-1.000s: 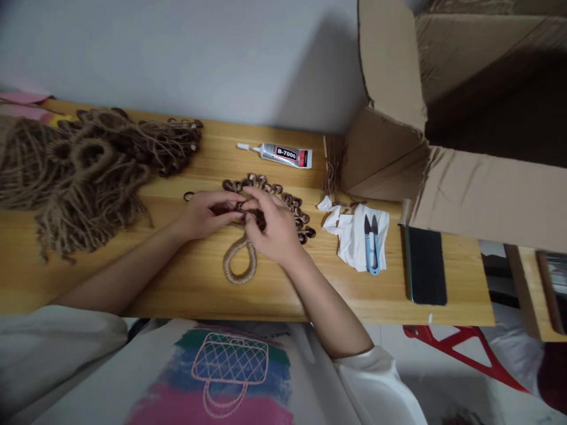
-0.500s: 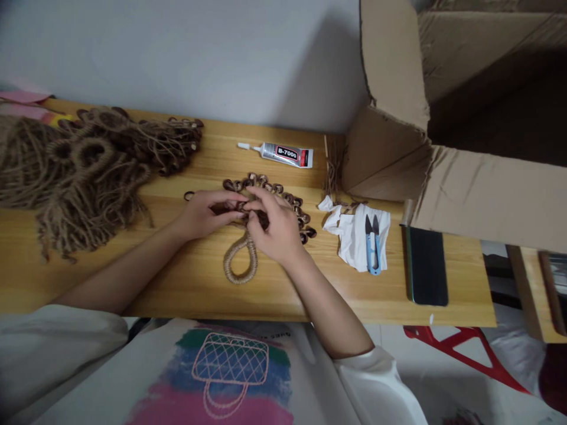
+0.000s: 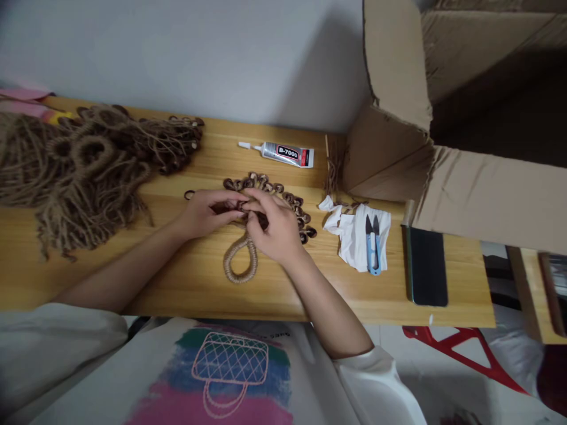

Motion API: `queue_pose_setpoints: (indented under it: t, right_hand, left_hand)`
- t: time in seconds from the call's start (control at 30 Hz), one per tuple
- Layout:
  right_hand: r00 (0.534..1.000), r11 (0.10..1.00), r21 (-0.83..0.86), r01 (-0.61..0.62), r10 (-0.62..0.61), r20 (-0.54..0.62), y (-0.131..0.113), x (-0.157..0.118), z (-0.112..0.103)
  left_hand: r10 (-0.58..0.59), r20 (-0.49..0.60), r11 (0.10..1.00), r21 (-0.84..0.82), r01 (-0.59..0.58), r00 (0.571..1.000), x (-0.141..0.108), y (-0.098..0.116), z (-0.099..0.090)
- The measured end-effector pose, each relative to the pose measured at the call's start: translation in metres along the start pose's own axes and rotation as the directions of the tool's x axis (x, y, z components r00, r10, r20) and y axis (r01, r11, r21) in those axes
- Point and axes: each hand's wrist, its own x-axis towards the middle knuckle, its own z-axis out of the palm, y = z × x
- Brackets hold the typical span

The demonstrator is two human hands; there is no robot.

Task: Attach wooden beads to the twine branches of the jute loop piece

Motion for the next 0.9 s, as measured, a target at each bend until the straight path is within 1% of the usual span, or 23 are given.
queue_pose_setpoints:
  t: [0.1,0.17,0.37,0.6,0.8,0.9]
  right_hand:
    - [0.999,1.0,-0.015,0.004,-0.005,-0.04,-0.0006,-0.0003,0.0]
    - [0.999,1.0,-0.017,-0.009,0.008,-0.042,-0.0007,-0.0003,0.0001]
    - [1.0,1.0,0.01,-0.009,0.009,0.003,-0.0006,-0.0004,0.0007]
    - [0.998,0.998,0.034,-0.06,0.058,0.037,-0.0017,-0.0006,0.0006]
    - [0.996,0.997,0.032,-0.066,0.068,-0.063,-0.0009,-0.0015,0.0021]
    - [0.995,0.996,0.033,-0.08,0.082,-0.061,-0.0007,-0.0017,0.002]
  left_hand:
    - [0.012,-0.012,1.0,-0.007,-0.012,1.0,0.0001,-0.0005,0.0]
    - [0.014,-0.014,1.0,-0.005,-0.014,1.0,0.0002,-0.0009,0.0]
    - [0.037,-0.019,0.999,0.004,-0.037,0.999,0.0001,-0.0008,0.0002]
    - [0.044,-0.005,0.999,0.033,-0.044,0.999,0.0,-0.0004,-0.0007]
    - [0.029,-0.011,1.0,0.012,-0.029,1.0,0.0004,-0.0007,-0.0002]
    - [0.019,-0.004,1.0,0.019,-0.019,1.0,0.0003,-0.0005,-0.0004]
